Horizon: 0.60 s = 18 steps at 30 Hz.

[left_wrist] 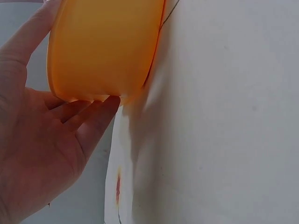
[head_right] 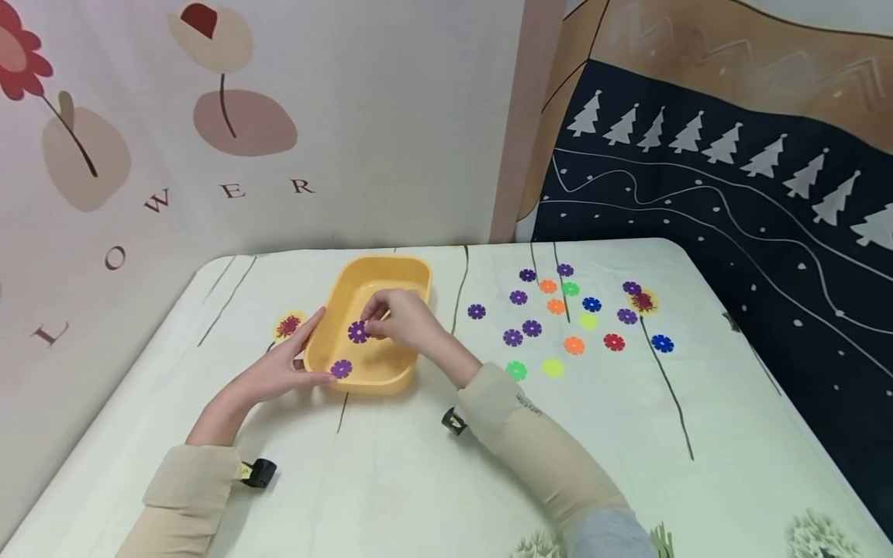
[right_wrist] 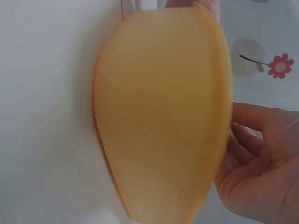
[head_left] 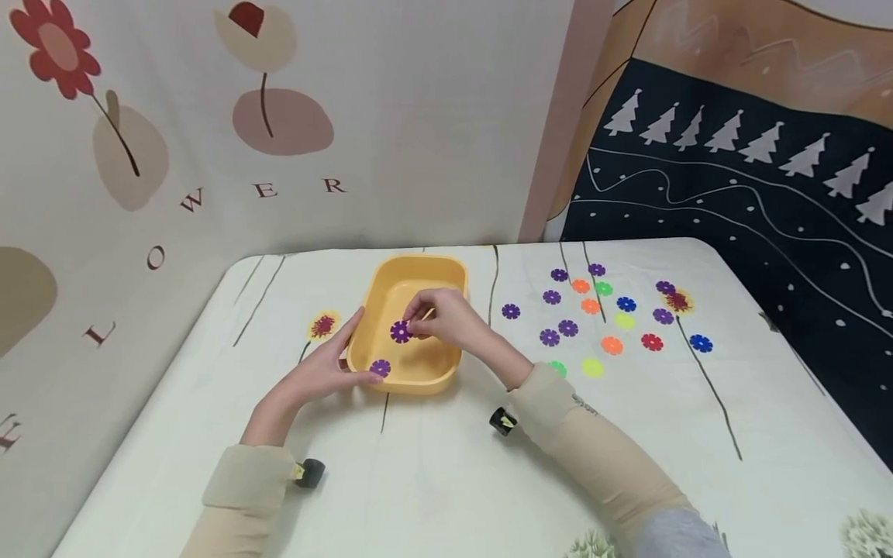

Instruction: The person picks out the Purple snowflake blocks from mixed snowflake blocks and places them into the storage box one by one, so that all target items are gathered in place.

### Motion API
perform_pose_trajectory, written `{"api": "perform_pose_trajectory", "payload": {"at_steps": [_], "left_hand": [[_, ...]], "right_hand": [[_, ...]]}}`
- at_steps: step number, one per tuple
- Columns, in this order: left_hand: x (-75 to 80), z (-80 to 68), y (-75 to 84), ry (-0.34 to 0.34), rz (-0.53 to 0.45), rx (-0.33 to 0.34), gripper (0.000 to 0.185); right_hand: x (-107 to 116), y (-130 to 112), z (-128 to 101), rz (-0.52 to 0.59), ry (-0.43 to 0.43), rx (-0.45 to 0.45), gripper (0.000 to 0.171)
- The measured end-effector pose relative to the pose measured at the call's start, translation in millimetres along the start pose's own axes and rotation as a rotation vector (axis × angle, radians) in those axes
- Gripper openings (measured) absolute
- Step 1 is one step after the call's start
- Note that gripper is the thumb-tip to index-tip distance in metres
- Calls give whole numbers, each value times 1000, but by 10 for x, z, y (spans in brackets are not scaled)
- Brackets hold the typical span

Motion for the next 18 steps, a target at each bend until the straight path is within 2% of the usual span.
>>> {"api": "perform_pose_trajectory", "payload": {"at_steps": [9, 18], "left_hand": [[6, -22, 28, 2, 21, -8, 113], [12, -23, 33, 0, 17, -23, 114]], "right_hand": [[-276, -3, 155, -24, -40, -47, 5], [-397, 90, 245, -139, -32, -84, 4]]}}
Point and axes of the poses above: each hand's wrist, its own z-axis towards the middle knuckle, its own x-axis out of the back of the hand, y = z × x, the point moved 3 cm from there along z, towards the middle knuckle, and after that the axes turned 1 degree about -x, right-handed, at the moved point
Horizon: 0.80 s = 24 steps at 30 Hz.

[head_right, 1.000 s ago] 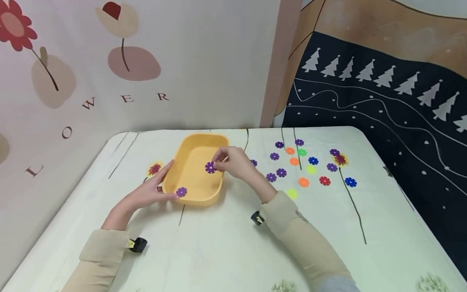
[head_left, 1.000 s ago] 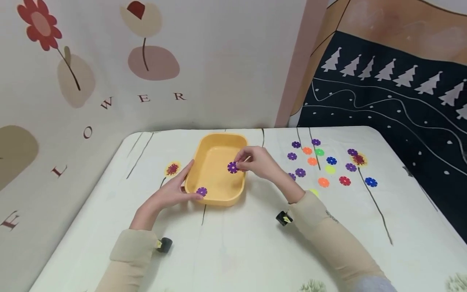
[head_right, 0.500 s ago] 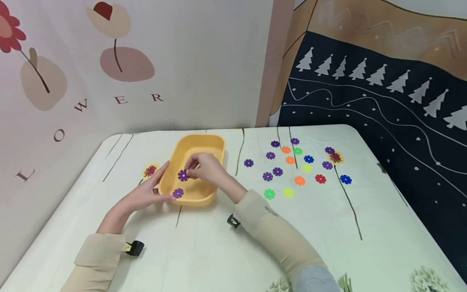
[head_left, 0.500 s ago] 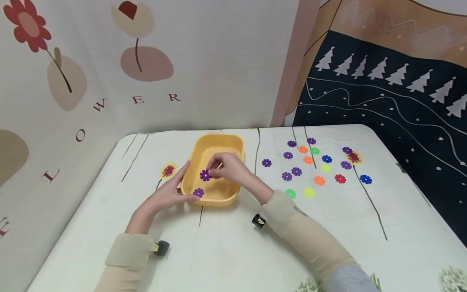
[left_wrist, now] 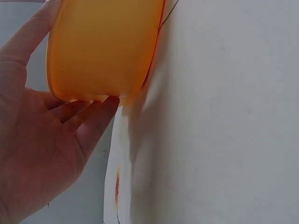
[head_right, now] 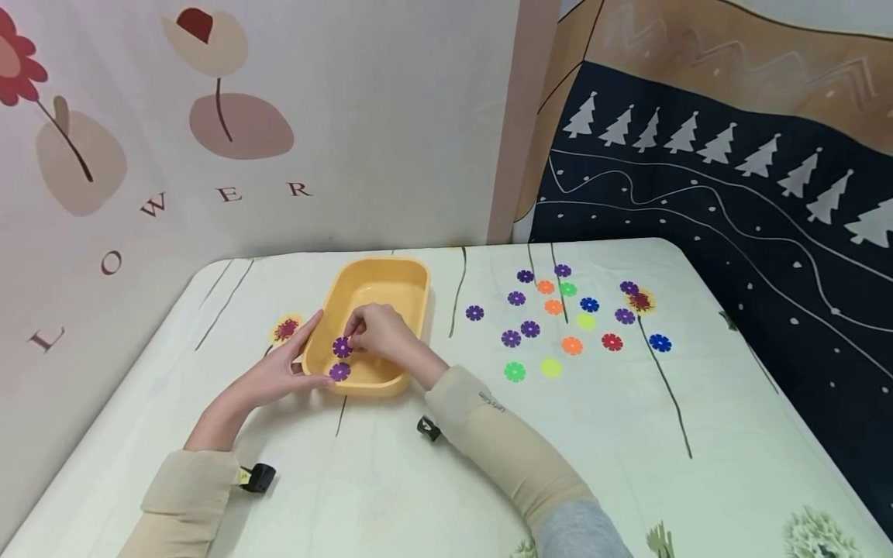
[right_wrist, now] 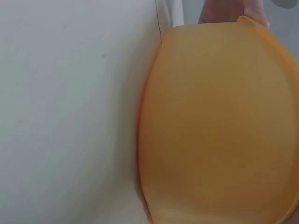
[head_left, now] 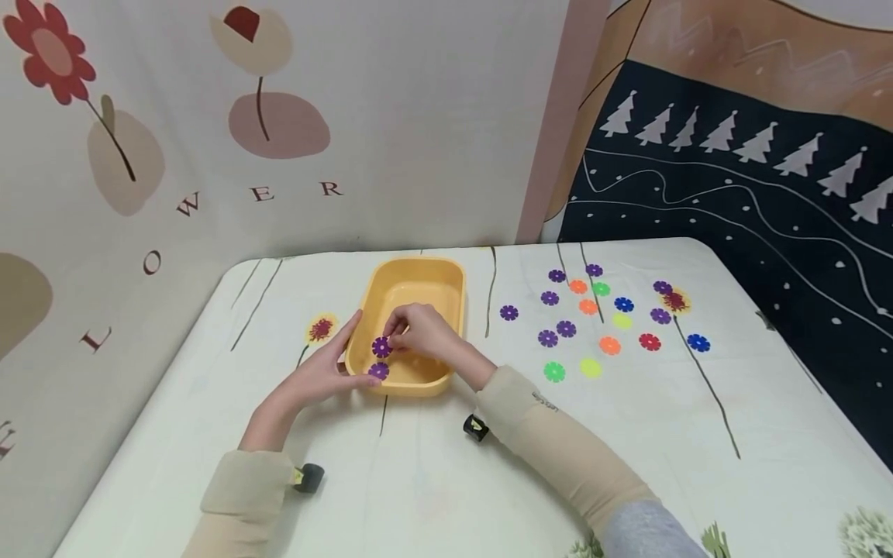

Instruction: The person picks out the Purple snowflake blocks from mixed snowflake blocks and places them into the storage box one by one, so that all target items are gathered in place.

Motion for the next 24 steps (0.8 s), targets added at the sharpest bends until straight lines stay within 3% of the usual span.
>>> {"api": "perform_pose_trajectory", "payload": {"at_steps": [15, 24], "left_hand": [[-15, -10, -31, 0, 10, 0, 114], [-25, 10, -21, 3, 4, 0, 112]], "right_hand": [[-92, 25, 37, -205, -9, -35, 6], [-68, 14, 27, -207, -15, -63, 9]]}}
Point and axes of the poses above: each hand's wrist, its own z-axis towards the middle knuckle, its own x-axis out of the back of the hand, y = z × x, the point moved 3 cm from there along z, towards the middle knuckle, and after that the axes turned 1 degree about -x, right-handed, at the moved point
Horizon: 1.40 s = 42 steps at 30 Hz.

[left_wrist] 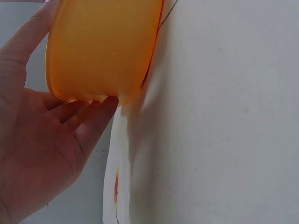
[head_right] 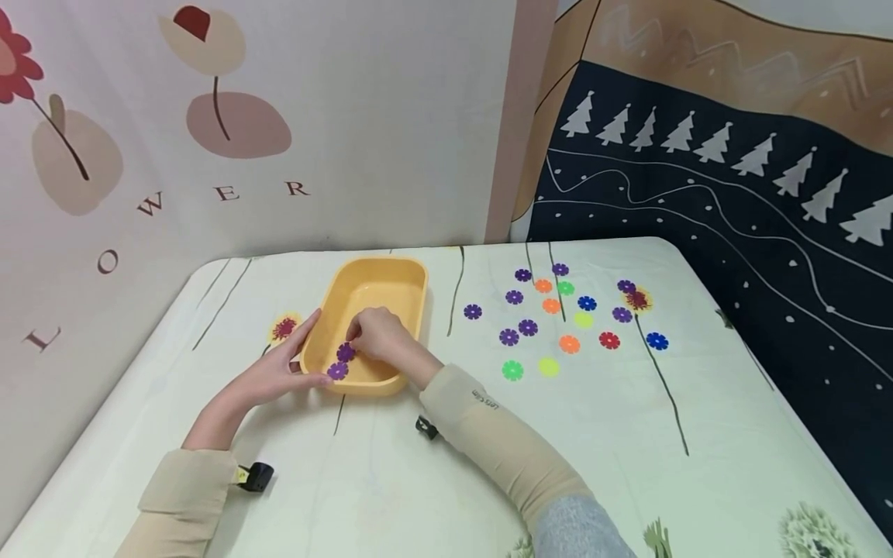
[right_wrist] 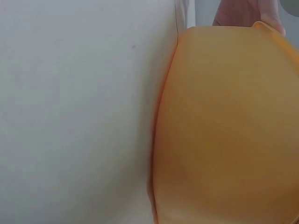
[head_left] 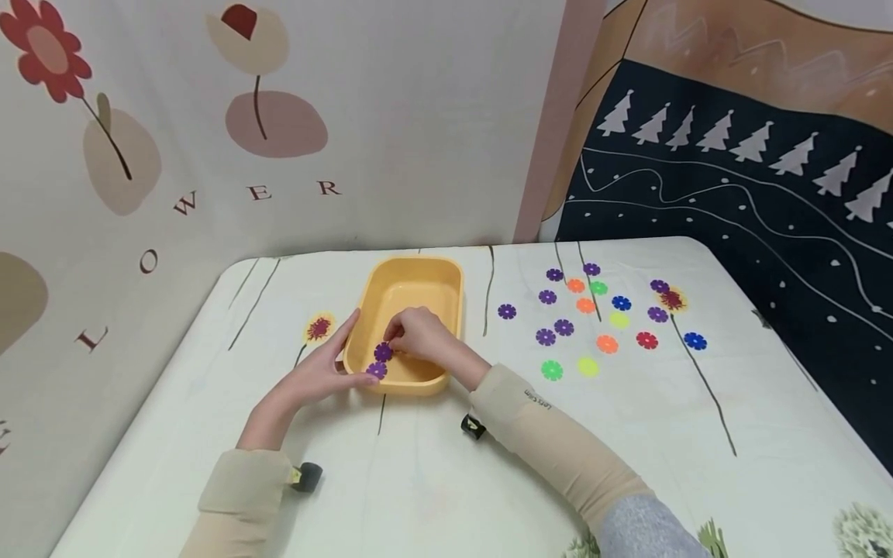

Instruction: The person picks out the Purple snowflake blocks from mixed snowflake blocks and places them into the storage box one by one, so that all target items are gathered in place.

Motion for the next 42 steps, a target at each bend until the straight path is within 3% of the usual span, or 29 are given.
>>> {"api": "perform_pose_trajectory", "payload": {"at_steps": [8, 18, 25, 42], "left_hand": [[2, 10, -2, 1, 2, 9, 112], [-6, 8, 3, 6, 5, 37, 112], [-2, 10, -1, 6, 6, 43, 113], [2, 5, -26, 12, -6, 21, 115]], "right_hand": [[25, -8, -3, -1, 23, 19, 12], [128, -1, -83, 161, 129, 113, 17], [328, 67, -157, 218, 198, 162, 17], [955, 667, -315, 302, 357, 15, 19]]}}
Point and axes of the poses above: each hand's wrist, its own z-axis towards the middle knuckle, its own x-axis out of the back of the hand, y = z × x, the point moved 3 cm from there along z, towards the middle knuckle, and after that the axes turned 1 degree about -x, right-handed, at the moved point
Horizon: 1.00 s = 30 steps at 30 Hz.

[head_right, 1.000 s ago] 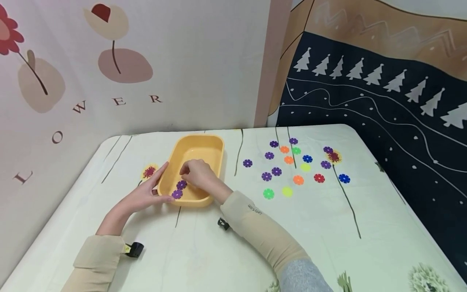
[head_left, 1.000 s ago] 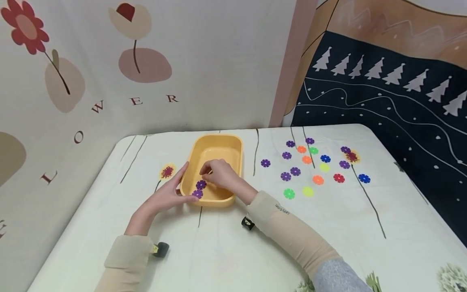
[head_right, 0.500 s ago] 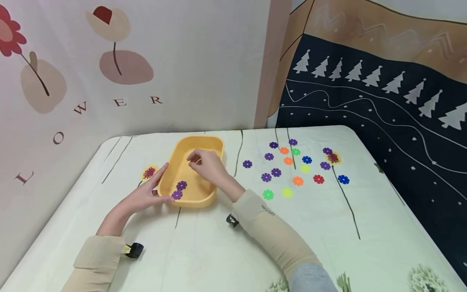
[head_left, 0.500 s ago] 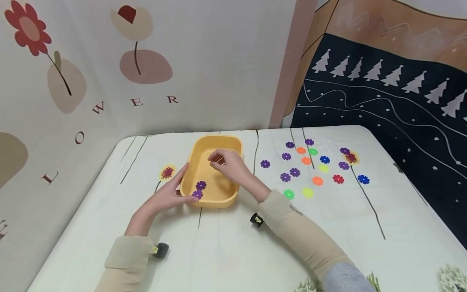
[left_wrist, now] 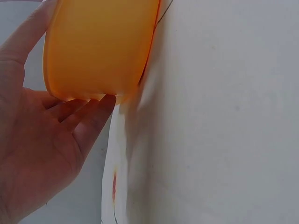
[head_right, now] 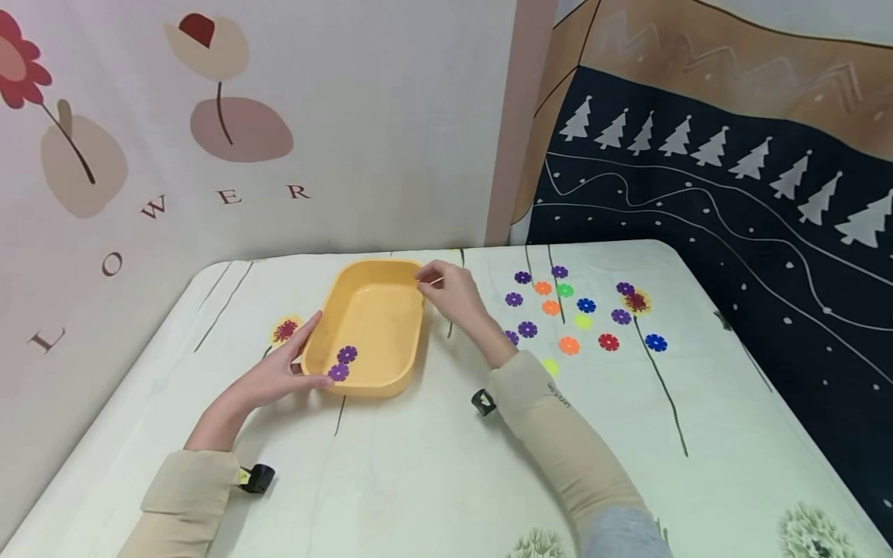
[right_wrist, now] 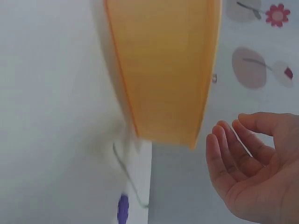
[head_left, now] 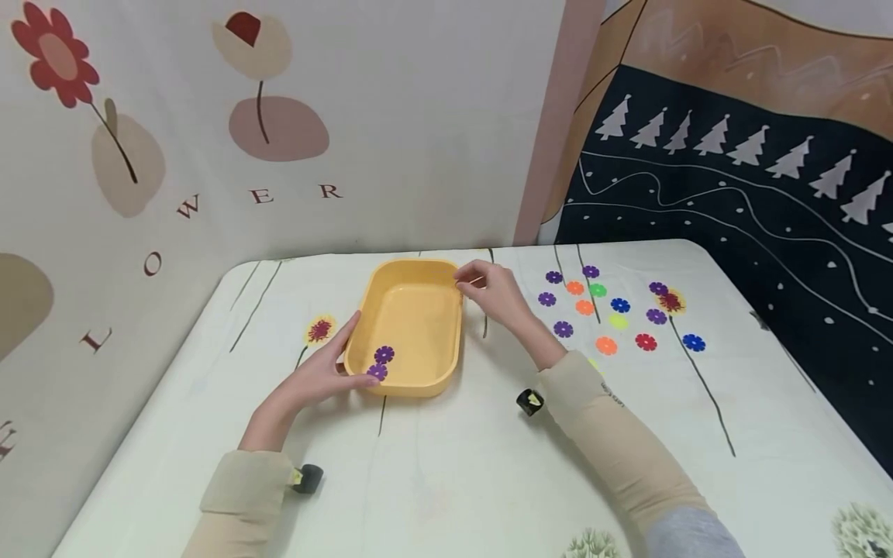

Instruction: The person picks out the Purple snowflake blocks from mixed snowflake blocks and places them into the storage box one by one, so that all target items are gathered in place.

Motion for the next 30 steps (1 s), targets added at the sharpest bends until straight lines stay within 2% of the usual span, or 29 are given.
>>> {"api": "perform_pose_trajectory", "payload": {"at_steps": [12, 24, 30], "left_hand": [[-10, -15, 43, 0, -35, -38, 114], [-37, -10, 20, 8, -41, -24, 113], [-35, -6, 1, 11, -41, -23, 113]], "right_hand": [[363, 358, -48, 18, 47, -110, 23], [450, 670, -116, -11, 32, -201, 25], [459, 780, -139, 29, -14, -214, 29]]}}
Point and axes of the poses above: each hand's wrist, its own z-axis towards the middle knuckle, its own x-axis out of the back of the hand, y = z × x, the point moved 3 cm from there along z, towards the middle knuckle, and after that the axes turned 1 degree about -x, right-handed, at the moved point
